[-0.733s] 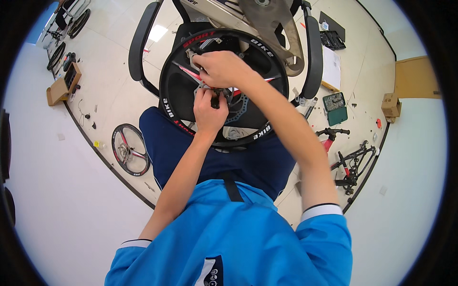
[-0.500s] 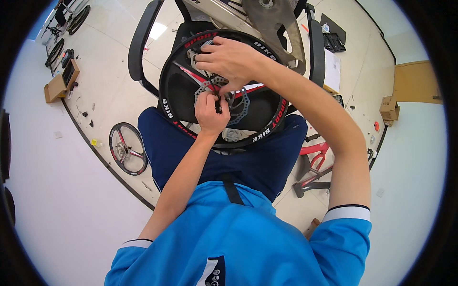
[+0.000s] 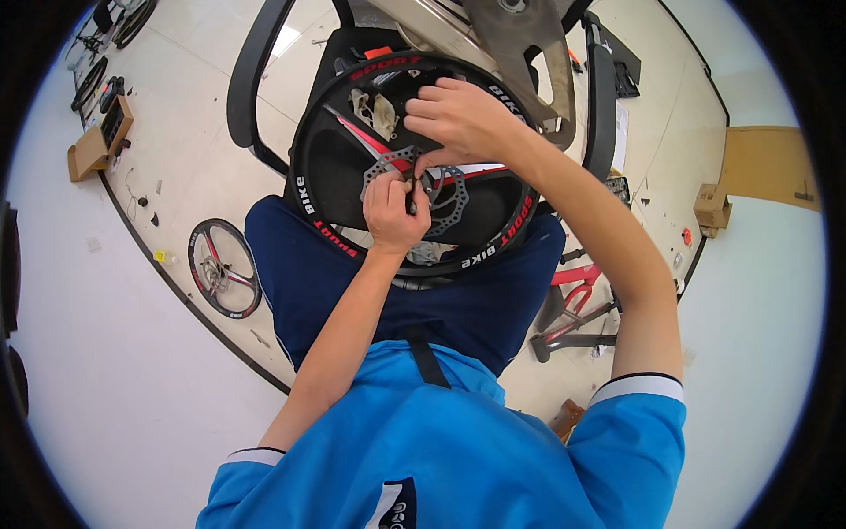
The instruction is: The person assembles a bicycle wheel by attaching a disc brake rotor to the hub. They insert and tighten multiple bolts by hand, then use a T-handle hex wrench to tighten the bolts further.
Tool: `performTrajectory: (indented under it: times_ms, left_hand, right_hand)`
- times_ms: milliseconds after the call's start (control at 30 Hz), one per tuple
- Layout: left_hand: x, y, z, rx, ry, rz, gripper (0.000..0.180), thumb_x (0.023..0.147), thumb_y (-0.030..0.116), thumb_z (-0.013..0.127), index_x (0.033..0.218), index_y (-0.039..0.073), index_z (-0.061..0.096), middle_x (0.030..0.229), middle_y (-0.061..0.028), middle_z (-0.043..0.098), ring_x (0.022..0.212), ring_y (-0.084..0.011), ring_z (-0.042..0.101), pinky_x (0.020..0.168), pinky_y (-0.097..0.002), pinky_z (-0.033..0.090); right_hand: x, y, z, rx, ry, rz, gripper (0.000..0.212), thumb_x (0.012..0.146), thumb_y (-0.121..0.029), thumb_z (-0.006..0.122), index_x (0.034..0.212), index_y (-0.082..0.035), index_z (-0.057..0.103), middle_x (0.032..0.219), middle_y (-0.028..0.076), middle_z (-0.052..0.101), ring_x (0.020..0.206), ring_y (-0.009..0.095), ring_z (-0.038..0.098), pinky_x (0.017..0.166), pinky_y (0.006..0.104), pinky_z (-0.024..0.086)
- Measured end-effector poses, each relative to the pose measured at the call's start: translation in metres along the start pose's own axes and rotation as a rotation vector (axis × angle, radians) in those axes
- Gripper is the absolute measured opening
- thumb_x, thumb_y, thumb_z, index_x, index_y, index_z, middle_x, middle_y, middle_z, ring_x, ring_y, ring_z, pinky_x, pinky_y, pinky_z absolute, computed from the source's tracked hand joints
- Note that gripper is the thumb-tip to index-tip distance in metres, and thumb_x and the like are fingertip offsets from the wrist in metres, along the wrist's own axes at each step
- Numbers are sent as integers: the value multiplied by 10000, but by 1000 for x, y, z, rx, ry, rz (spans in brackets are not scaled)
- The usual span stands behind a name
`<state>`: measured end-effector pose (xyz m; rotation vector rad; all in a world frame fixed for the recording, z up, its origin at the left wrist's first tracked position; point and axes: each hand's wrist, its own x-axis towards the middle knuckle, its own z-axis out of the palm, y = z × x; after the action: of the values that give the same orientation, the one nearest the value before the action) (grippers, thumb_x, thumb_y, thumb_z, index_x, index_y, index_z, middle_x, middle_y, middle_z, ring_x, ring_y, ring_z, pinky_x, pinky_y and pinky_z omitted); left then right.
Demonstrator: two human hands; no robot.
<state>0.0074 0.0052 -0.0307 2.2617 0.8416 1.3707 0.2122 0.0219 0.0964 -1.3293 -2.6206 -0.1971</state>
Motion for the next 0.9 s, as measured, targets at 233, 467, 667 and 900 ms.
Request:
performTrajectory:
  times_ms: [233, 467, 667, 900]
  left_hand:
    - [8, 2, -7, -47, 13, -19, 182, 779, 33, 734, 820, 38, 557, 906, -113, 596, 791, -335, 614, 692, -429, 499]
    - [15, 20, -18, -153, 8, -182, 139, 785, 27, 757, 798, 10, 619, 879, -122, 612, 767, -332, 631, 670, -402, 513]
    - [29, 60, -31, -317, 65, -277, 131, 793, 21, 784, 771, 4, 655, 820, -112, 644, 701, -289, 656, 632, -369, 521]
    - [8, 1, -65, -201, -6, -270, 110, 827, 36, 800, 915, -20, 769, 895, -125, 718, 786, -279, 704, 718, -355, 566]
  right_hand:
    - [1, -18, -9, 18, -6, 156, 638, 613, -486, 881, 1034, -62, 658, 966, 51, 601, 909, 253, 617, 823, 367, 483]
    - [14, -31, -23, 562, -67, 558, 339, 819, -124, 818, 1106, -1, 687, 870, 102, 697, 787, 217, 689, 753, 352, 557]
    - [35, -43, -19, 1157, 47, 715, 153, 936, -27, 694, 1062, 60, 687, 883, 79, 732, 794, 110, 693, 759, 269, 568]
    - [21, -59, -13, 1064, 89, 756, 196, 945, -40, 700, 1121, 41, 672, 895, 78, 745, 836, 108, 716, 806, 269, 573]
